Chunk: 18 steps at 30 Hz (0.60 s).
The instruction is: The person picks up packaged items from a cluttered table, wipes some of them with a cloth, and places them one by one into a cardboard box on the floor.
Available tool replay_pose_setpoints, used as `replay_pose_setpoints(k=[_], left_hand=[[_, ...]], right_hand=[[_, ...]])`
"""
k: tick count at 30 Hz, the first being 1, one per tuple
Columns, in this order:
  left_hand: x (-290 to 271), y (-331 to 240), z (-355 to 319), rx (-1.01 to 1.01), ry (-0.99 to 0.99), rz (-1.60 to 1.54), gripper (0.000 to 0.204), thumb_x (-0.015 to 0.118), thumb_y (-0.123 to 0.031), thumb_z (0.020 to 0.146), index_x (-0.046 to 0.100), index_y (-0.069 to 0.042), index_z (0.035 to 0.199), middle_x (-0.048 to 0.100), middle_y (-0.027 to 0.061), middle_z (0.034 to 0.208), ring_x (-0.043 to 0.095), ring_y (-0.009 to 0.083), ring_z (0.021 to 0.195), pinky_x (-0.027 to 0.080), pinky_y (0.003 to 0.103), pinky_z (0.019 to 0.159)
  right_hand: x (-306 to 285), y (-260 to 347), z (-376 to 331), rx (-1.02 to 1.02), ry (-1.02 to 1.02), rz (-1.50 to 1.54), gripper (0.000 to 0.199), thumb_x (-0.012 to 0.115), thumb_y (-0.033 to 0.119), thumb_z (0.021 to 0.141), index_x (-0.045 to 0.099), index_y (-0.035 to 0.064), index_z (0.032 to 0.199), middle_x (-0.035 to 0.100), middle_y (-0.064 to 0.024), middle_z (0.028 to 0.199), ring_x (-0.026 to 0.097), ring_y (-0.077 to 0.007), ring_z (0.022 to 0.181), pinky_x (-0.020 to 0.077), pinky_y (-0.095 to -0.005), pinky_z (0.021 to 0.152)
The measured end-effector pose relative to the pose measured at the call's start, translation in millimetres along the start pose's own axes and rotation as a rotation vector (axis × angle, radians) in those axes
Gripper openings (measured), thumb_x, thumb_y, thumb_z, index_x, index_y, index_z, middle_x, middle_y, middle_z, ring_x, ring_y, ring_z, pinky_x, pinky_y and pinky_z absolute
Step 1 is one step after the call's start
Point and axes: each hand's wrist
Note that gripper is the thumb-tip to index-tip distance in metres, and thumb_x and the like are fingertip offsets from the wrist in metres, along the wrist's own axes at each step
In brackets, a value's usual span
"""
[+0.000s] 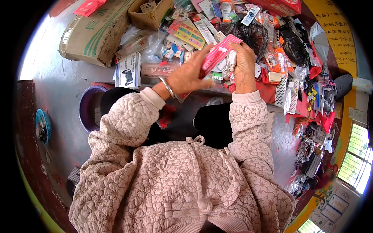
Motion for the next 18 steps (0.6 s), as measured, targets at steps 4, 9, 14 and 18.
replay_pose_setpoints(k=[4,9,14,18], left_hand=[[15.1,10.5,0.9,-0.079,0.084,-0.217,0.070,0.049,0.001,0.076,0.017,-0.011,0.137,0.031,0.0147,0.133,0.046,0.0275,0.112,0.044,0.035,0.088],[-6.0,13.2,6.1,-0.255,0.078,-1.464,0.050,0.043,-0.013,0.088,0.024,-0.003,0.133,0.034,0.0132,0.133,0.040,0.0274,0.119,0.043,0.035,0.093],[-4.8,8.3,6.7,-0.423,-0.111,-1.465,0.041,0.038,-0.024,0.093,0.034,-0.002,0.128,0.045,0.0131,0.123,0.044,0.0246,0.116,0.042,0.036,0.094],[-17.4,54.0,-2.7,-0.277,-0.226,-1.148,0.033,0.033,-0.021,0.094,0.042,-0.003,0.120,0.051,0.0116,0.114,0.053,0.0224,0.098,0.044,0.034,0.084]], right_hand=[[-6.1,-5.8,4.8,0.073,-0.030,0.145,0.018,0.065,0.012,0.077,0.058,-0.0022,0.086,0.061,-0.0088,0.076,0.058,-0.0183,0.065,0.0473,-0.0298,0.061],[-17.2,15.1,11.7,-0.146,-0.193,0.256,0.021,0.062,0.019,0.080,0.056,-0.0014,0.080,0.058,-0.0092,0.076,0.057,-0.0167,0.066,0.0478,-0.0294,0.061],[33.1,-7.7,-25.6,-0.809,-0.039,-0.523,0.015,0.058,0.016,0.083,0.058,0.0023,0.088,0.058,-0.0052,0.084,0.053,-0.0123,0.073,0.0451,-0.0249,0.067],[64.2,-65.2,-80.5,-0.859,0.295,-0.828,0.023,0.061,0.018,0.078,0.052,0.0010,0.091,0.050,-0.0144,0.088,0.051,-0.0286,0.084,0.0402,-0.0345,0.077]])
Point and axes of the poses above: each hand's wrist, its own z-axis towards the middle knuckle, its own x-axis out of the palm, y = z × x
